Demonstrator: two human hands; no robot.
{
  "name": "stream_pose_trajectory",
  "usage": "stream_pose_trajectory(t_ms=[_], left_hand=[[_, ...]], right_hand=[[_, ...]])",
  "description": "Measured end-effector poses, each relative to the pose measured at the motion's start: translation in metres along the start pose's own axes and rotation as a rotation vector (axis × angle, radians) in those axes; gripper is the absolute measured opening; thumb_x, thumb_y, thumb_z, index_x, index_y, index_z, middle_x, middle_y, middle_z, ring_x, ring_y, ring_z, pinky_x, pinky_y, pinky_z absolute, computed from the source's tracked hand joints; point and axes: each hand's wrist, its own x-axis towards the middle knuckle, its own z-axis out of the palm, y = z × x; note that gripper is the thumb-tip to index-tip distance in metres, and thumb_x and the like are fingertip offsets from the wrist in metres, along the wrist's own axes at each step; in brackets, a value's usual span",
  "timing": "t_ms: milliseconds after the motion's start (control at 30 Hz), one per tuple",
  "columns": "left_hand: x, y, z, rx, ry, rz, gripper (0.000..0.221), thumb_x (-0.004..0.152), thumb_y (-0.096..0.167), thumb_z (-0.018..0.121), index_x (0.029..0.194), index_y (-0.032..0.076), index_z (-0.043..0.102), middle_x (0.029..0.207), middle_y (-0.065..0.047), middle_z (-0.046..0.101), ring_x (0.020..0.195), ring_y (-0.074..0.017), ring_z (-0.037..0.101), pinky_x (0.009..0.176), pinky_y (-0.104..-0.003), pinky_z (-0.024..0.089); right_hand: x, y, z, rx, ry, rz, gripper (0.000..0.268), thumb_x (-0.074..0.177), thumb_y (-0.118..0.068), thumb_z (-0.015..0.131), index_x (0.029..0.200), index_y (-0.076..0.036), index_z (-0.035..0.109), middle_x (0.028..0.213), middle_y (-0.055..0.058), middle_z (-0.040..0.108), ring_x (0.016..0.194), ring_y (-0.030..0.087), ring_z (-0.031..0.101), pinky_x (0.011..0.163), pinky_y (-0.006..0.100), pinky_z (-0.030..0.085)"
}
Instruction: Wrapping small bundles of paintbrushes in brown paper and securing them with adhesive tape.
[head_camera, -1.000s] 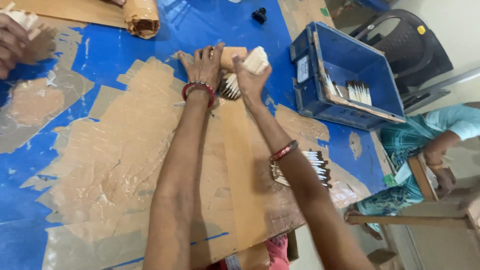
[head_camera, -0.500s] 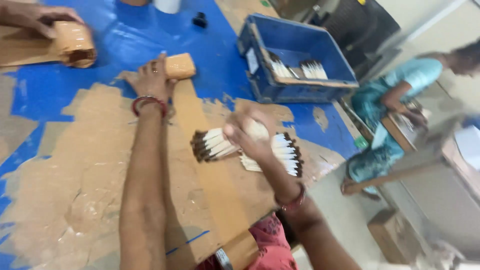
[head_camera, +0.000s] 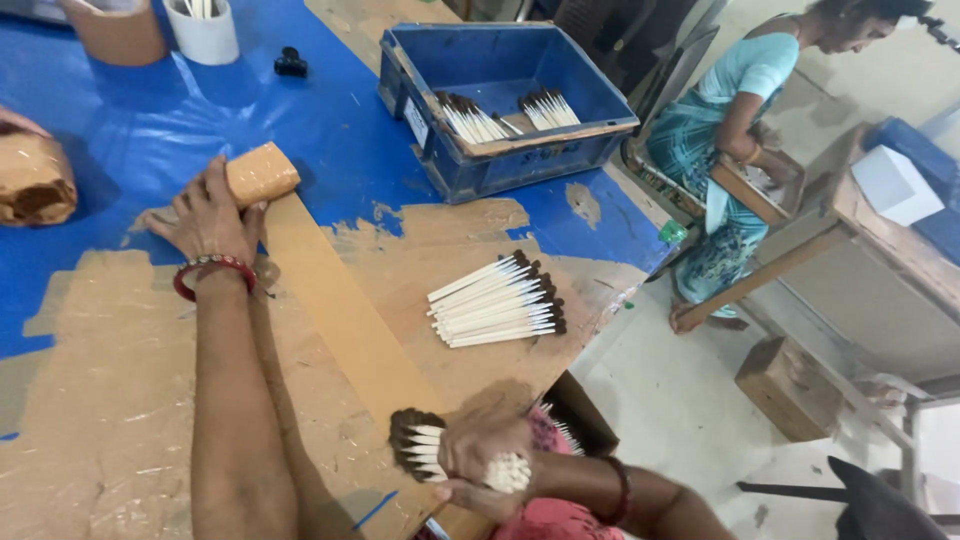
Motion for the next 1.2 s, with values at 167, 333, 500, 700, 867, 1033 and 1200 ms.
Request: stream_pose_trajectory(t_ms=[167, 333, 500, 700, 867, 1033, 1200], left_hand=[[0.001, 0.006, -0.002, -0.013, -0.063, -0.055, 0.085, 0.088, 0.041, 0.077, 0.158, 0.032, 0.031, 0.155, -0.012, 0.045, 0.142, -0.0358, 0.04, 0.11, -0.08, 0.009], [0.001, -0.005, 0.005, -0.03, -0.029, -0.039, 0.084, 0.092, 0.041, 0.075, 0.161, 0.029, 0.03, 0.154, -0.015, 0.045, 0.142, -0.0381, 0.039, 0.108, -0.082, 0.01], [0.006, -0.005, 0.01, -0.045, -0.059, -0.09, 0.085, 0.089, 0.042, 0.076, 0.159, 0.031, 0.03, 0.152, -0.013, 0.045, 0.14, -0.0355, 0.04, 0.106, -0.084, 0.009], [0.011, -0.001, 0.007, -0.022, -0.022, -0.034, 0.082, 0.092, 0.042, 0.077, 0.158, 0.03, 0.031, 0.152, -0.006, 0.048, 0.14, -0.0331, 0.043, 0.113, -0.082, 0.011], [0.012, -0.002, 0.02, -0.016, -0.006, -0.06, 0.084, 0.087, 0.037, 0.077, 0.157, 0.033, 0.03, 0.151, -0.006, 0.047, 0.137, -0.0319, 0.043, 0.112, -0.079, 0.009], [0.012, -0.003, 0.018, -0.037, -0.004, -0.039, 0.077, 0.093, 0.032, 0.077, 0.156, 0.032, 0.033, 0.151, -0.006, 0.049, 0.137, -0.0332, 0.044, 0.11, -0.08, 0.009], [0.011, -0.005, 0.025, -0.069, 0.012, -0.056, 0.083, 0.086, 0.038, 0.081, 0.154, 0.03, 0.032, 0.149, -0.008, 0.048, 0.136, -0.034, 0.043, 0.108, -0.081, 0.007]], right_hand=[[0.022, 0.04, -0.001, -0.036, -0.422, 0.102, 0.035, 0.085, 0.009, 0.076, 0.068, -0.01, 0.052, 0.06, 0.005, 0.058, 0.051, 0.013, 0.057, 0.046, 0.028, 0.046], [0.053, 0.104, 0.023, -0.164, -0.269, 0.263, 0.044, 0.09, 0.009, 0.075, 0.068, -0.012, 0.043, 0.06, 0.003, 0.053, 0.054, 0.012, 0.055, 0.052, 0.03, 0.045], [0.089, 0.179, 0.024, -0.158, -0.433, 0.335, 0.033, 0.09, 0.004, 0.076, 0.074, -0.01, 0.051, 0.068, 0.007, 0.062, 0.062, 0.017, 0.066, 0.058, 0.032, 0.055], [0.135, 0.275, 0.054, -0.244, -0.031, 0.496, 0.029, 0.089, -0.006, 0.083, 0.082, -0.005, 0.055, 0.07, 0.001, 0.06, 0.059, 0.01, 0.061, 0.051, 0.026, 0.052], [0.183, 0.315, 0.083, -0.22, 0.159, 0.241, 0.028, 0.094, -0.013, 0.08, 0.085, -0.008, 0.053, 0.073, -0.003, 0.058, 0.063, 0.006, 0.058, 0.055, 0.022, 0.046], [0.166, 0.354, 0.063, -0.385, -0.172, 0.074, 0.026, 0.095, -0.006, 0.081, 0.089, -0.006, 0.056, 0.078, 0.0, 0.056, 0.07, 0.009, 0.052, 0.06, 0.025, 0.044], [0.153, 0.311, 0.041, -0.021, -0.039, 0.585, 0.017, 0.086, -0.011, 0.079, 0.091, -0.006, 0.063, 0.077, 0.003, 0.07, 0.061, 0.014, 0.066, 0.053, 0.03, 0.057]])
